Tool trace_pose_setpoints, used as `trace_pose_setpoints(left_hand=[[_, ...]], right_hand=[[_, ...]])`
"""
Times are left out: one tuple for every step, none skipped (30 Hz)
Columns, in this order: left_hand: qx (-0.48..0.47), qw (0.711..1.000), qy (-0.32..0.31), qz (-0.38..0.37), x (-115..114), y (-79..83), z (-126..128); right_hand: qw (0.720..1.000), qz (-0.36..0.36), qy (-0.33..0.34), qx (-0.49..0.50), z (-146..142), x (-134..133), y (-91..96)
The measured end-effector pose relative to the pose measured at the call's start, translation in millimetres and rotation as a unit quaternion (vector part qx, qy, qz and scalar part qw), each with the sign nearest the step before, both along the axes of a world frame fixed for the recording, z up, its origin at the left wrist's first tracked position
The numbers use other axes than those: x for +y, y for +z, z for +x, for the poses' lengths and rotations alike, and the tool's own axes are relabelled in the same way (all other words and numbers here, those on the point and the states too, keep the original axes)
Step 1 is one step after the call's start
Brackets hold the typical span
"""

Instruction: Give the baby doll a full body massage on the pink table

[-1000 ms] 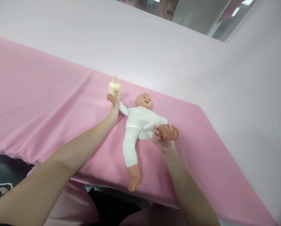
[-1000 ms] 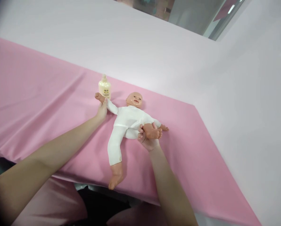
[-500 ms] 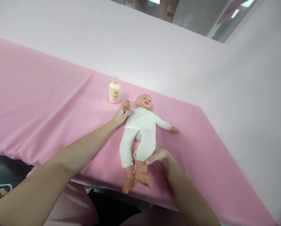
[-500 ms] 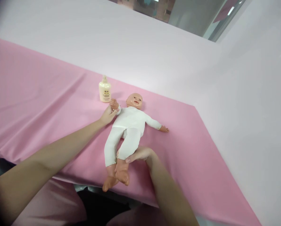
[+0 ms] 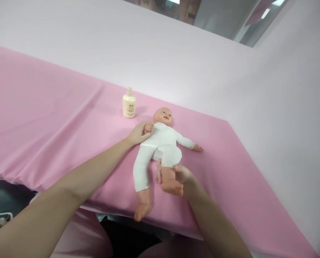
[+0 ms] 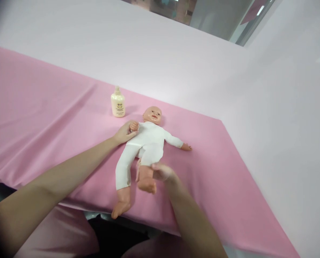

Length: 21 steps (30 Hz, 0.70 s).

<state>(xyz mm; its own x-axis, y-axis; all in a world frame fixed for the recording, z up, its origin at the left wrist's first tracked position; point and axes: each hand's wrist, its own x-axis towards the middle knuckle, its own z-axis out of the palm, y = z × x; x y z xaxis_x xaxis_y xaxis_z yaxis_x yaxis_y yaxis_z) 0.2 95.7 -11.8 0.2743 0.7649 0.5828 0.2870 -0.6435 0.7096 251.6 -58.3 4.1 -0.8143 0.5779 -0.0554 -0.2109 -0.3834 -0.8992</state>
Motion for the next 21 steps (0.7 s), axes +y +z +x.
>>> trace_pose_setpoints(left_hand=[[0.009, 1.000, -0.005, 0.007, -1, 1.1, -1], [0.016, 1.000, -0.010, 0.014, -1, 1.9, -1], [0.021, 0.999, -0.014, 0.021, -2, 2.4, -1], [0.024, 0.999, -0.018, 0.028, -2, 2.8, -1], [0.026, 0.999, -0.020, 0.034, -3, 3.1, -1], [0.028, 0.999, -0.021, 0.037, -3, 3.3, 0], [0.031, 0.999, -0.021, 0.039, -4, 3.6, 0], [0.036, 0.998, -0.020, 0.038, -4, 3.9, 0], [0.040, 0.998, -0.018, 0.035, -5, 4.2, 1], [0.044, 0.998, -0.016, 0.031, -5, 4.5, 1], [0.047, 0.998, -0.014, 0.028, -5, 4.8, 1], [0.048, 0.998, -0.013, 0.025, -5, 4.9, 1], [0.046, 0.999, -0.011, 0.023, -5, 4.8, 1], [0.042, 0.999, -0.008, 0.019, -5, 4.4, 1], [0.035, 0.999, -0.005, 0.016, -4, 3.6, 1], [0.025, 1.000, -0.002, 0.011, -4, 2.5, 1], [0.013, 1.000, 0.000, 0.006, -3, 1.2, 2], [-0.001, 1.000, 0.001, -0.001, -2, -0.4, 2], [-0.016, 1.000, 0.004, -0.008, -1, -2.1, 3], [-0.034, 0.999, 0.007, -0.016, 0, -3.8, 3], [-0.052, 0.998, 0.012, -0.024, 1, -5.6, 4]], right_hand=[[0.999, -0.003, -0.025, 0.032, -1, 1, 2.2], [0.997, -0.011, -0.056, 0.059, -1, 3, 5.2], [0.993, -0.024, -0.089, 0.079, -1, 4, 8.8], [0.988, -0.041, -0.119, 0.093, -1, 6, 12.4], [0.982, -0.059, -0.147, 0.101, 0, 8, 15.9], [0.977, -0.075, -0.173, 0.103, 1, 10, 18.8], [0.971, -0.088, -0.195, 0.102, 2, 12, 21.1], [0.967, -0.097, -0.212, 0.098, 3, 13, 22.8], [0.964, -0.102, -0.226, 0.094, 3, 14, 23.9], [0.963, -0.104, -0.234, 0.089, 4, 14, 24.6], [0.962, -0.104, -0.237, 0.083, 4, 14, 25.0], [0.963, -0.101, -0.237, 0.078, 3, 14, 25.3], [0.965, -0.096, -0.233, 0.073, 3, 14, 25.4], [0.968, -0.090, -0.225, 0.066, 2, 14, 25.4], [0.972, -0.083, -0.213, 0.058, 2, 13, 24.9], [0.976, -0.075, -0.198, 0.050, 2, 13, 24.0], [0.981, -0.066, -0.179, 0.044, 2, 12, 22.3], [0.985, -0.054, -0.159, 0.038, 3, 12, 19.8], [0.989, -0.040, -0.137, 0.029, 3, 11, 16.5], [0.993, -0.027, -0.117, 0.017, 5, 10, 12.6], [0.995, -0.013, -0.096, 0.001, 6, 8, 8.2]])
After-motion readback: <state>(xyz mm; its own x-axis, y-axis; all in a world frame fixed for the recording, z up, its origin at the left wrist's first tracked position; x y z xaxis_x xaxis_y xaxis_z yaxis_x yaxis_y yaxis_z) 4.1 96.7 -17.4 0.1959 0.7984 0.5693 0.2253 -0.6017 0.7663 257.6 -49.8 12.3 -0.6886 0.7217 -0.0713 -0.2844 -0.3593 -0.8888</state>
